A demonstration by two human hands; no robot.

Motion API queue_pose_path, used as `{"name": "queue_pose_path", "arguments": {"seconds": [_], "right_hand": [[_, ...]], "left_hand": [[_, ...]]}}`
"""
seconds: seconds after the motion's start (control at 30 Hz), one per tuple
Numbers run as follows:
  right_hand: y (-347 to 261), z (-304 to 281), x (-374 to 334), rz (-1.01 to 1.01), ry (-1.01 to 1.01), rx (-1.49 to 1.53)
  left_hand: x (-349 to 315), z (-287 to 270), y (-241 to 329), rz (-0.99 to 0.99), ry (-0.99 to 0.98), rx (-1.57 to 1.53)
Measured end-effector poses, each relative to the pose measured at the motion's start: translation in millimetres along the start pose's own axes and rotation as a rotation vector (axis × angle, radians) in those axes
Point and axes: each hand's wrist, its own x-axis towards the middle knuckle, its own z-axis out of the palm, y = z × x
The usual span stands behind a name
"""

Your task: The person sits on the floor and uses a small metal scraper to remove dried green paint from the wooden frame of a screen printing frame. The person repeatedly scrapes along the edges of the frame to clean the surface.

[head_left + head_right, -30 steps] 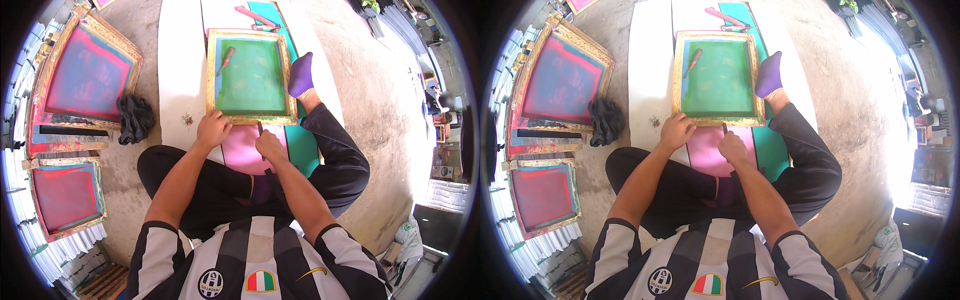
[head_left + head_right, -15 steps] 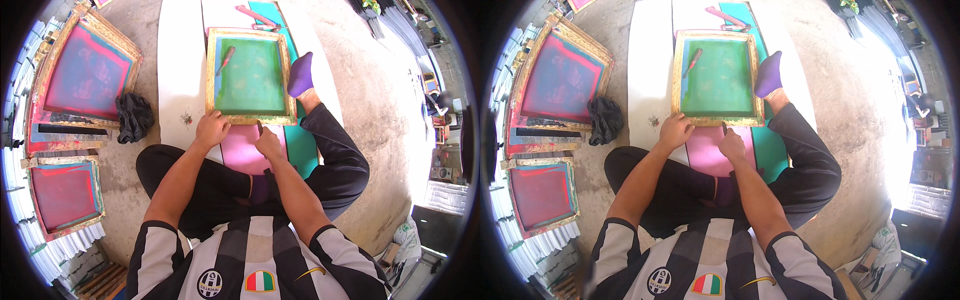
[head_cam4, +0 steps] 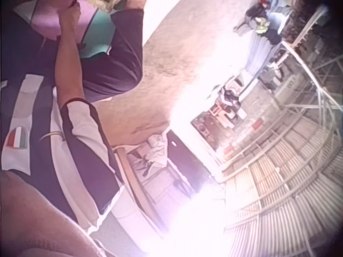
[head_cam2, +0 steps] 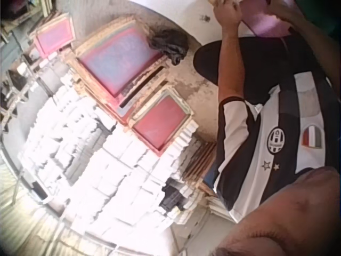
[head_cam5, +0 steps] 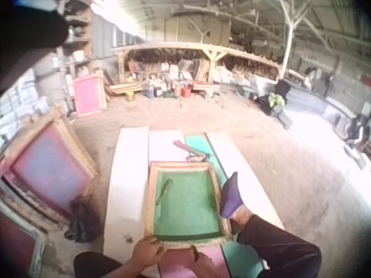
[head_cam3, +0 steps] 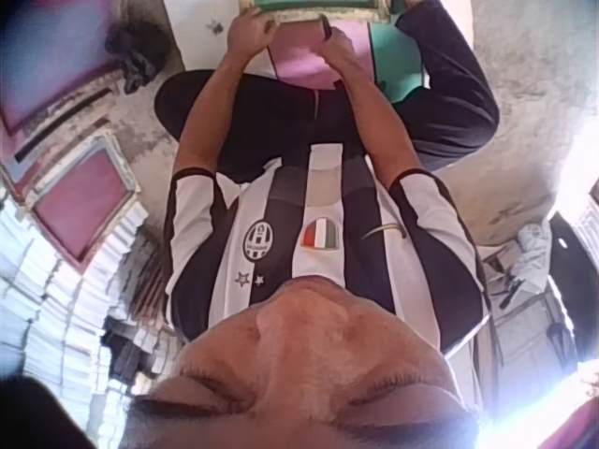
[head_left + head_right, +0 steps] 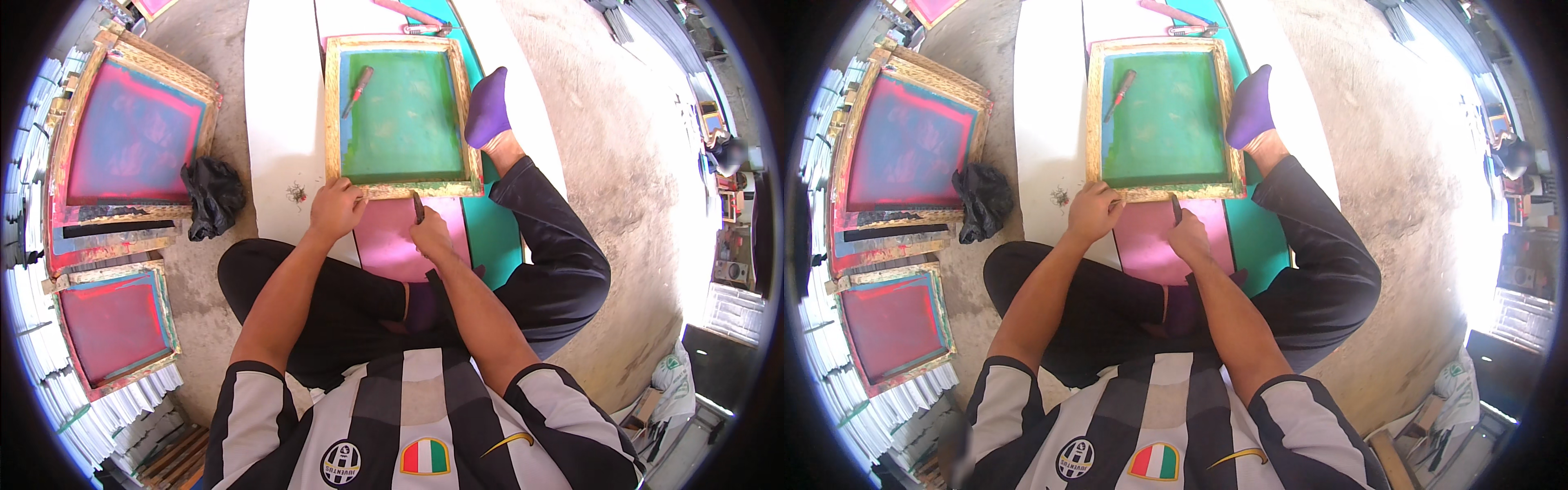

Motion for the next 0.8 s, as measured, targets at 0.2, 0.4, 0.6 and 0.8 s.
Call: {"name": "queue_pose_path", "arguments": {"seconds": [0.2,0.4,0.6,0.8], "right_hand": [[9,5,6,0.010,-0.037,0.100],[14,2,4,0.024,-0.217,0.557],[14,-6,-5,-0.004,-0.357,0.783],[-8,7,-23,-0.166,-0.414,0.505]], "left_hand": [[1,0,0,-0.016,-0.024,-0.008],[2,0,0,-0.004,-0.004,-0.016],[0,-1,0,0.008,0.027,-0.060],[1,-9,15,0.187,0.016,-0.086]]}}
